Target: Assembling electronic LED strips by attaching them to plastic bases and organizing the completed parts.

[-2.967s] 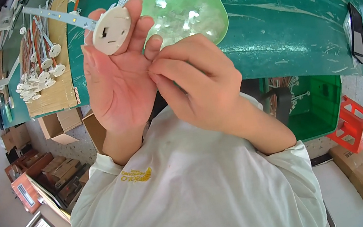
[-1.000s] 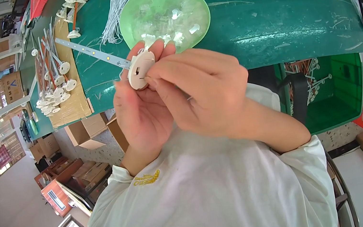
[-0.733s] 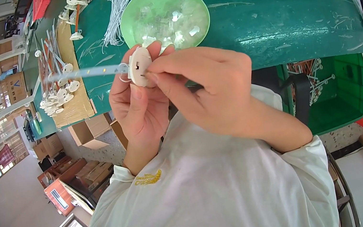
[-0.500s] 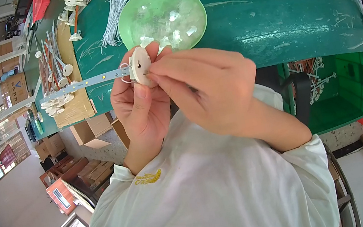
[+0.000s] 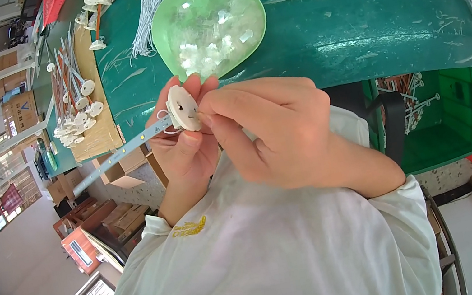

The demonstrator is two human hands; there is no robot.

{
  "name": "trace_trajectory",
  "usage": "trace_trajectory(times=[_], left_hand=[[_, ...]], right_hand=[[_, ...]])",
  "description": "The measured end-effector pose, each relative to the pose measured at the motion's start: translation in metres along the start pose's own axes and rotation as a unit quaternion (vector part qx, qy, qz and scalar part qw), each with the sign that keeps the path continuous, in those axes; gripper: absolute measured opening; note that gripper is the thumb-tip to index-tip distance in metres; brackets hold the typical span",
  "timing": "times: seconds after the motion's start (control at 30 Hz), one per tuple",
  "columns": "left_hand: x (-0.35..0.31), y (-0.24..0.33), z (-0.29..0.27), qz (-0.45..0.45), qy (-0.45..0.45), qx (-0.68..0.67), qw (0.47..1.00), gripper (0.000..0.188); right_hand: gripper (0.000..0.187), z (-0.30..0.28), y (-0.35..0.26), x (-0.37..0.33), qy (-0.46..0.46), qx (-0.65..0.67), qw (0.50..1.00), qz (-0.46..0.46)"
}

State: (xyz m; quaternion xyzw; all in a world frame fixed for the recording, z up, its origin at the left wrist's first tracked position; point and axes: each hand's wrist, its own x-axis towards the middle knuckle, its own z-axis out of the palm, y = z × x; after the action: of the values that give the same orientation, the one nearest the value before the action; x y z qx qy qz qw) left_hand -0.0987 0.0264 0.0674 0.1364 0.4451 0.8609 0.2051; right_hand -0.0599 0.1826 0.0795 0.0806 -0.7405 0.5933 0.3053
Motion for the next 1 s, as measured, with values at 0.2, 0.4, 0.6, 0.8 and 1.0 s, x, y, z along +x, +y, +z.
trace_trajectory(times=[0.2,0.4,0.6,0.8,1.0], left_hand=[[-0.007,0.0,-0.004,0.011,0.004,0.031,0.999,0.073],[0.014,0.001,-0.034,0.141,-0.132,0.212,0.958,0.078],[0.005,-0.006,-0.012,0.165,-0.057,0.185,0.967,0.077],[0.013,0.009,-0.028,0.185,-0.158,0.28,0.929,0.068],[0.014,0.01,-0.029,0.218,-0.189,0.264,0.921,0.067]], right_hand=[[0.01,-0.002,-0.007,-0.002,-0.03,0.028,0.999,0.012],[0.01,-0.009,-0.014,-0.004,-0.065,0.106,0.99,0.073],[0.011,-0.01,-0.018,-0.006,-0.083,0.118,0.985,0.098],[0.011,-0.014,-0.021,-0.008,-0.125,0.056,0.985,0.101],[0.013,-0.007,-0.026,-0.008,-0.107,0.011,0.992,0.064]])
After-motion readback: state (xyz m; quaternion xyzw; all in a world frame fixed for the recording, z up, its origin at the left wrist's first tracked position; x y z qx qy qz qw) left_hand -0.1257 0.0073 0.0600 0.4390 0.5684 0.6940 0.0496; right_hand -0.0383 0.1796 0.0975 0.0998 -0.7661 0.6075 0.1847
